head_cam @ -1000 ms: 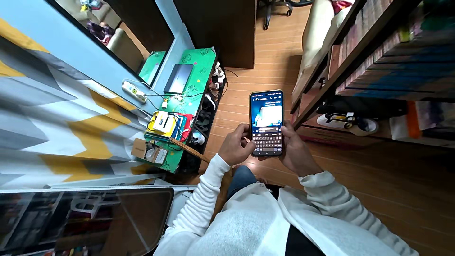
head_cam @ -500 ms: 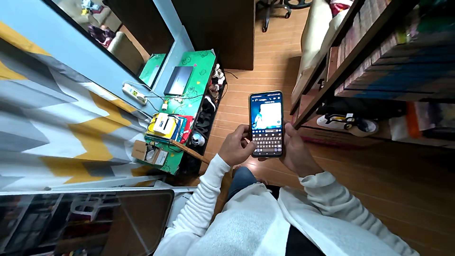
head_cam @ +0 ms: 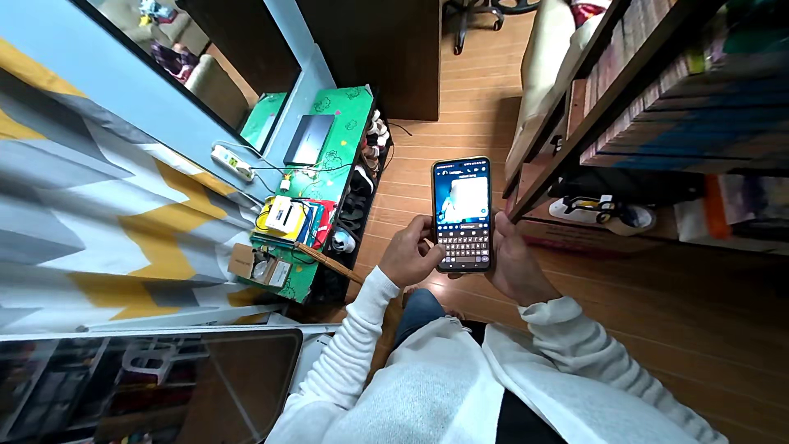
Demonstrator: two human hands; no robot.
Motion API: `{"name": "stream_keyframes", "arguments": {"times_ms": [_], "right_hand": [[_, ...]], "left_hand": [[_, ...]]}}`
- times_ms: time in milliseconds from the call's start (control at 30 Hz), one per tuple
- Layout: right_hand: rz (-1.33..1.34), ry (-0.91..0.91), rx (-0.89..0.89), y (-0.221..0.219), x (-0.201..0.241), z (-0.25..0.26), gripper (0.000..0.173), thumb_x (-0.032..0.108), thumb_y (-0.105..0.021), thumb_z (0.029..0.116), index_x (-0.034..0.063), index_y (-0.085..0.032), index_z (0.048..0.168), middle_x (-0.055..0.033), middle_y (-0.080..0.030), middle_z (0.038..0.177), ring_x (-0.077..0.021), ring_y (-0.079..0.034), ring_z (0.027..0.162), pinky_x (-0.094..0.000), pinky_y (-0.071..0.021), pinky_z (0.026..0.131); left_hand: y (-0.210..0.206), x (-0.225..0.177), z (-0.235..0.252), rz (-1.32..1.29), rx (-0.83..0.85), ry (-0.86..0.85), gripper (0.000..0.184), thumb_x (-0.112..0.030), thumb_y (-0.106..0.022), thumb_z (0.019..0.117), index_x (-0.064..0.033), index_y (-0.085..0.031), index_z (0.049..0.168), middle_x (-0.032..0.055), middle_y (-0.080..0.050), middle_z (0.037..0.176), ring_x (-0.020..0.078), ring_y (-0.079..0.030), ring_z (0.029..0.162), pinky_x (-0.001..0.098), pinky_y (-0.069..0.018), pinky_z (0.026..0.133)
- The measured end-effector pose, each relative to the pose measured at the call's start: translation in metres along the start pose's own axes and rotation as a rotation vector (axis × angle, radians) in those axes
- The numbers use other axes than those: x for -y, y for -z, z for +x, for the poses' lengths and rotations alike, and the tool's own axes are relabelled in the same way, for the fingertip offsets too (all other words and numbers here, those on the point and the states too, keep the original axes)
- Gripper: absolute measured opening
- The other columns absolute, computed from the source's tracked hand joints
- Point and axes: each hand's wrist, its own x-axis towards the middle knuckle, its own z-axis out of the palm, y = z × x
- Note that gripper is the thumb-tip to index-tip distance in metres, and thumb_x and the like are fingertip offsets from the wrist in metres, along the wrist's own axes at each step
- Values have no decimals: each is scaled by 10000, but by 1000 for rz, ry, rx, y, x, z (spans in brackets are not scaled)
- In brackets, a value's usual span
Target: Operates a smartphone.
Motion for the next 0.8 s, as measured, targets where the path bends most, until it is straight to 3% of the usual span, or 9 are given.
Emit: {"name": "stream_keyframes", "arguments": {"times_ms": [467, 667, 733, 800], "right_hand": [[-25, 0, 0, -3, -1, 1, 502, 536, -250, 1067, 207, -396, 1418, -60, -719, 1123, -218, -753, 885, -366, -643, 592], [-18, 4, 19, -4, -2, 3, 579, 621, -364, 1028, 203, -387, 1428, -64, -716, 1139, -228, -752, 906, -377, -648, 609], [-26, 13, 27, -5, -3, 3, 631, 654, -417, 1001, 202, -375, 1438, -62, -716, 1138, -227, -751, 911, -375, -650, 630], [-63, 18, 15, -7, -5, 3, 619, 641, -393, 1009, 205, -358, 1447, -39, -710, 1135, -193, -744, 925, -350, -647, 674]], "left_hand": [[3, 1, -2, 18, -3, 10, 391, -57, -595, 912, 90, -528, 1268, 146, -693, 1042, 108, -667, 754, 289, -575, 705], [4, 5, -4, 8, -19, -3, 387, -65, -598, 910, 87, -531, 1259, 139, -694, 1019, 104, -663, 751, 286, -572, 702], [3, 2, -4, 21, -66, 30, 355, -76, -612, 931, 77, -548, 1244, 132, -691, 1016, 111, -664, 763, 293, -574, 718], [-1, -1, -3, 59, -151, 84, 356, -114, -630, 957, 62, -557, 1257, 137, -694, 1006, 136, -668, 763, 324, -576, 722]]}}
